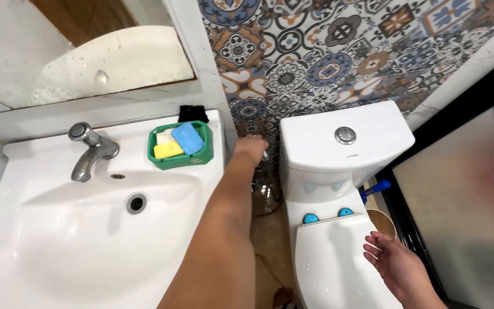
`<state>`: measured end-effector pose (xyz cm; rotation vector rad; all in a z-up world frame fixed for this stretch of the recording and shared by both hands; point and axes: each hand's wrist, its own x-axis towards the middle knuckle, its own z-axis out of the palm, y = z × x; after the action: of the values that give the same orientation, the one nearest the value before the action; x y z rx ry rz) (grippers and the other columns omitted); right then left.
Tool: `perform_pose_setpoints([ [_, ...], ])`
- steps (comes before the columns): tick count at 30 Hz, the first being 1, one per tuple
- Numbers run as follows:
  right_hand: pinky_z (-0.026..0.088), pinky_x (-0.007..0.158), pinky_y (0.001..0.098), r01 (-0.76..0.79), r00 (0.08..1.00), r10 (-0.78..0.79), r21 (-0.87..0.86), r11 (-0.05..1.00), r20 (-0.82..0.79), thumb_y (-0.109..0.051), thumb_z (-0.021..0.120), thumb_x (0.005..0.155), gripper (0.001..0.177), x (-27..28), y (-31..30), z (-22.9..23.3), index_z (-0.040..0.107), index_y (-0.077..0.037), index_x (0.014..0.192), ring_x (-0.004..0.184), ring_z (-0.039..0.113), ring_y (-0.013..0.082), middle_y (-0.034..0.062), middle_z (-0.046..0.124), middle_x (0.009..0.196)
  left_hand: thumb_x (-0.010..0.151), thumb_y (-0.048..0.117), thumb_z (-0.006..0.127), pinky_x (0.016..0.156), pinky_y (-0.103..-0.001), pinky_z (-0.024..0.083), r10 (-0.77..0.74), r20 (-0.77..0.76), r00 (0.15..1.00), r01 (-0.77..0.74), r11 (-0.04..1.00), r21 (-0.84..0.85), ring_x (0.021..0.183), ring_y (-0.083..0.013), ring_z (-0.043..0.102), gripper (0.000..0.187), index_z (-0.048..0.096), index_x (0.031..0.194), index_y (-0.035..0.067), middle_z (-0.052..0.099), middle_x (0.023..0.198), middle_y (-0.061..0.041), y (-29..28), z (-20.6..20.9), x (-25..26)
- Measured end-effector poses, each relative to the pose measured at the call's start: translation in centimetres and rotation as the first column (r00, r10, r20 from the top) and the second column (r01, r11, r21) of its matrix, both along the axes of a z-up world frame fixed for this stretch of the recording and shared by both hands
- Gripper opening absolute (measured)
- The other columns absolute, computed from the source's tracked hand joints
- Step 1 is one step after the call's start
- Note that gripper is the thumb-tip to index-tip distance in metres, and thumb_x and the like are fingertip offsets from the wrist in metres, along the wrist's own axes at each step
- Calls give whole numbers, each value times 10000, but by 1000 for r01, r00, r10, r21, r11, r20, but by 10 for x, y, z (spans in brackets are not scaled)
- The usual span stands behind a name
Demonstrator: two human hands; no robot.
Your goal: The person is cleaning the bathroom by rinsing the shower door with a bidet sprayer and scrubbing the sink and toilet with a sponge.
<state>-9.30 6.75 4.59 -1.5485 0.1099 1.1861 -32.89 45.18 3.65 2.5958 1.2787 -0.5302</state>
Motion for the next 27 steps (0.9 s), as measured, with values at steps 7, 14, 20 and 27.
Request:
perform_pose_setpoints([
  [7, 469, 923, 443, -53, 998, 53, 5, 999, -31, -130, 465, 1100, 252, -8, -3, -45, 553, 56, 1246, 1028, 562, 309, 185, 586, 1143, 886, 177, 788, 1241, -633, 121, -65, -348, 935, 21, 991, -130, 1591, -377, -41, 1091, 40, 1668, 313, -73, 1736, -150, -31, 56, 17],
  [14, 484, 930, 467, -108, 994, 109, -47, 993, 14, -65, 489, 1065, 244, -17, 15, -14, 584, 92, 1225, 1002, 569, 355, 212, 598, 1141, 791, 272, 577, 664, -514, 436, 422, 719, 552, -666, 742, 76, 829, -335, 629, 166, 716, 842, 196, 690, 839, -65, -35, 139, -104],
  [20, 493, 901, 480, -220, 975, 220, 15, 975, 23, -85, 514, 1060, 287, -78, 88, 39, 586, 131, 1236, 983, 584, 382, 263, 626, 1148, 915, 381, 486, 953, -549, 493, 842, 441, 312, -917, 388, -92, 1261, -425, 498, 456, 637, 1230, 88, 612, 1277, -198, -35, 144, -240],
  [27, 573, 845, 444, -579, 800, 557, 44, 814, 224, -154, 619, 993, 314, -166, 191, 49, 658, 43, 1236, 967, 681, 319, 190, 698, 1097, 916, 343, 568, 494, -438, 657, 854, 520, 30, -784, 343, -518, 919, -342, 718, 501, 632, 1316, 48, 697, 1147, -170, -52, 113, -242],
])
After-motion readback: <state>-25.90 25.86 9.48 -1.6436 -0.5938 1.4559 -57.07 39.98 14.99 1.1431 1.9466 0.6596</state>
